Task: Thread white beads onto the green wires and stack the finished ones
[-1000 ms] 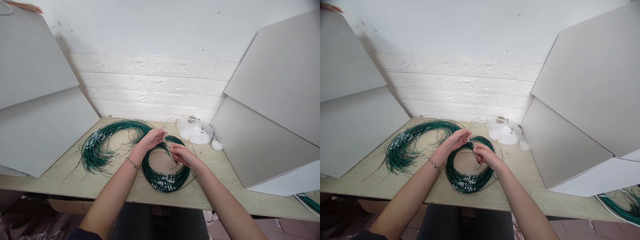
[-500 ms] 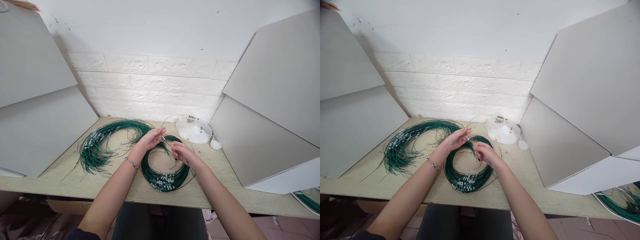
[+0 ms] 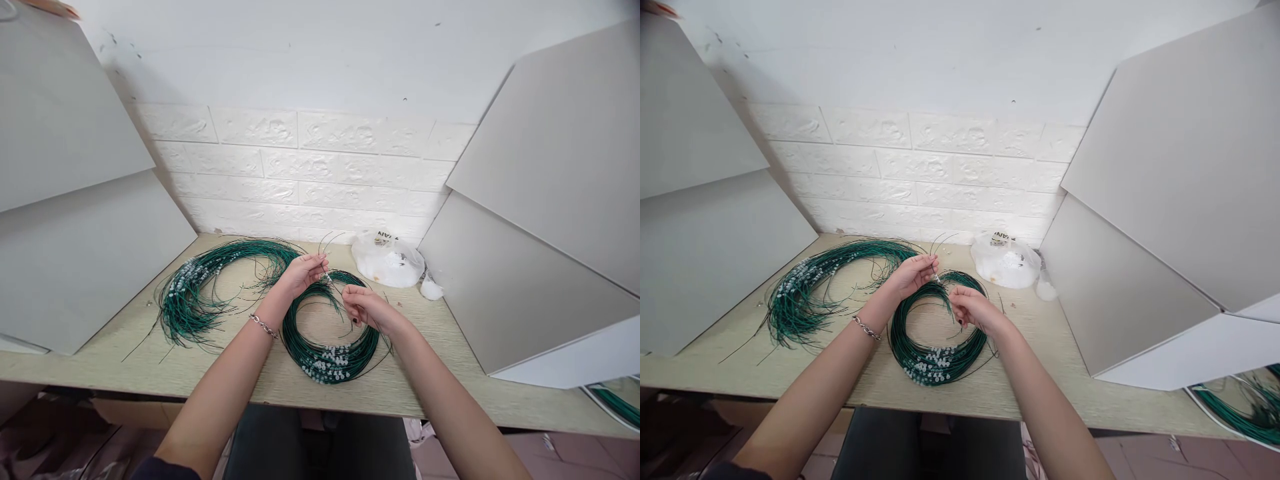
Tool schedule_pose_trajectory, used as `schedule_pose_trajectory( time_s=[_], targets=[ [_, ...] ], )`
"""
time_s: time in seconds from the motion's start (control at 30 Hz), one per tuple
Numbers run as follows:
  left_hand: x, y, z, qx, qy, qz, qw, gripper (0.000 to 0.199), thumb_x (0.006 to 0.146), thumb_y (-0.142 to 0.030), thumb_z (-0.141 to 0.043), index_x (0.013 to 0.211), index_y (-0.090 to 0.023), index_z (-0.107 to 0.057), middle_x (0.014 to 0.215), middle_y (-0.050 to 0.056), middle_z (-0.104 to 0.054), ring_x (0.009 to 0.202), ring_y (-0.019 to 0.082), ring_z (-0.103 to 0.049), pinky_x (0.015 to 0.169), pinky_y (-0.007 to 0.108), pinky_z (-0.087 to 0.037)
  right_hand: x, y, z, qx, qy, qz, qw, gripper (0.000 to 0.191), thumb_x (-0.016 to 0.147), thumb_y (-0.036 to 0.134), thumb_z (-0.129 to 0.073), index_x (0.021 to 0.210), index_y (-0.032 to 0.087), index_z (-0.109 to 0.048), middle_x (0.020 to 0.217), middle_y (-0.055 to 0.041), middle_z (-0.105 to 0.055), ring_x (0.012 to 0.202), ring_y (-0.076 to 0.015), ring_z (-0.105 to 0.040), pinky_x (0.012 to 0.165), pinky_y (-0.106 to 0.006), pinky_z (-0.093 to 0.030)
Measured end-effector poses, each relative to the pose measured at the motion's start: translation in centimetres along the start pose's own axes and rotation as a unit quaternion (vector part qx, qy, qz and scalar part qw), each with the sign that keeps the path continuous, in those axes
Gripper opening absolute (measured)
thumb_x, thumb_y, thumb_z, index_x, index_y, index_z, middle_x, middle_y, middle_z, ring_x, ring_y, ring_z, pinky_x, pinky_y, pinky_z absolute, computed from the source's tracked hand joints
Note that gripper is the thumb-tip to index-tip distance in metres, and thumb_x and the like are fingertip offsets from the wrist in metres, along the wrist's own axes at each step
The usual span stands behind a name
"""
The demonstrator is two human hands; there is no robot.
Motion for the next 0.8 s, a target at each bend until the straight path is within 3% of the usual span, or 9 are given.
schedule_pose_trajectory(
  time_s=[0.13,0.4,0.67,0.8],
  targets=[
    [0.2,0.1,0.6,0.012,-0.02,0.004,1.0,0.014,0.062,-0.02,-0.066,0.07,-0.01,-0.059,0.069,0.003,-0.06,0.055,0.004,-0.053,0.041,0.012,-0.036,-0.6,0.3,0.4,-0.028,0.053,-0.01,0.998,0.023,0.072,0.035,-0.053,0.068,0.019,-0.038,0.045,0.0067,-0.038,0.039,-0.0051,-0.034,0.034,-0.014,-0.027],
    [0.2,-0.5,1.1,0.03,-0.071,-0.036,0.996,0.017,0.06,-0.023,-0.067,0.068,-0.011,-0.059,0.073,0.005,-0.063,0.059,0.006,-0.055,0.041,0.013,-0.033,-0.9,1.0,0.9,-0.147,0.012,0.037,0.988,0.025,0.071,0.036,-0.055,0.066,0.018,-0.039,0.043,0.0085,-0.033,0.038,-0.0036,-0.027,0.033,-0.014,-0.022],
    [0.4,-0.9,2.3,0.105,-0.13,-0.094,0.981,0.021,0.06,-0.029,-0.065,0.066,-0.01,-0.058,0.072,0.006,-0.061,0.043,0.001,-0.04,0.031,0.015,-0.018,-0.8,0.1,0.6,-0.258,0.047,-0.016,0.965,0.023,0.068,0.035,-0.055,0.066,0.016,-0.043,0.052,0.0057,-0.038,0.044,-0.0049,-0.036,0.038,-0.016,-0.03],
    [0.4,-1.0,2.3,0.079,-0.129,-0.105,0.983,0.02,0.06,-0.028,-0.065,0.065,-0.009,-0.057,0.071,0.005,-0.06,0.042,0.0,-0.037,0.033,0.014,-0.021,-0.8,-0.4,0.6,-0.277,0.059,-0.037,0.958,0.021,0.068,0.034,-0.055,0.065,0.017,-0.042,0.052,0.0054,-0.039,0.045,-0.0055,-0.037,0.04,-0.017,-0.032]
  ],
)
Point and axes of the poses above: each hand's wrist, its own x-axis towards the middle knuckle, its own z-axis out of the back of the hand, y = z × x, the point moved 5 cm from there along x, towards the middle knuckle
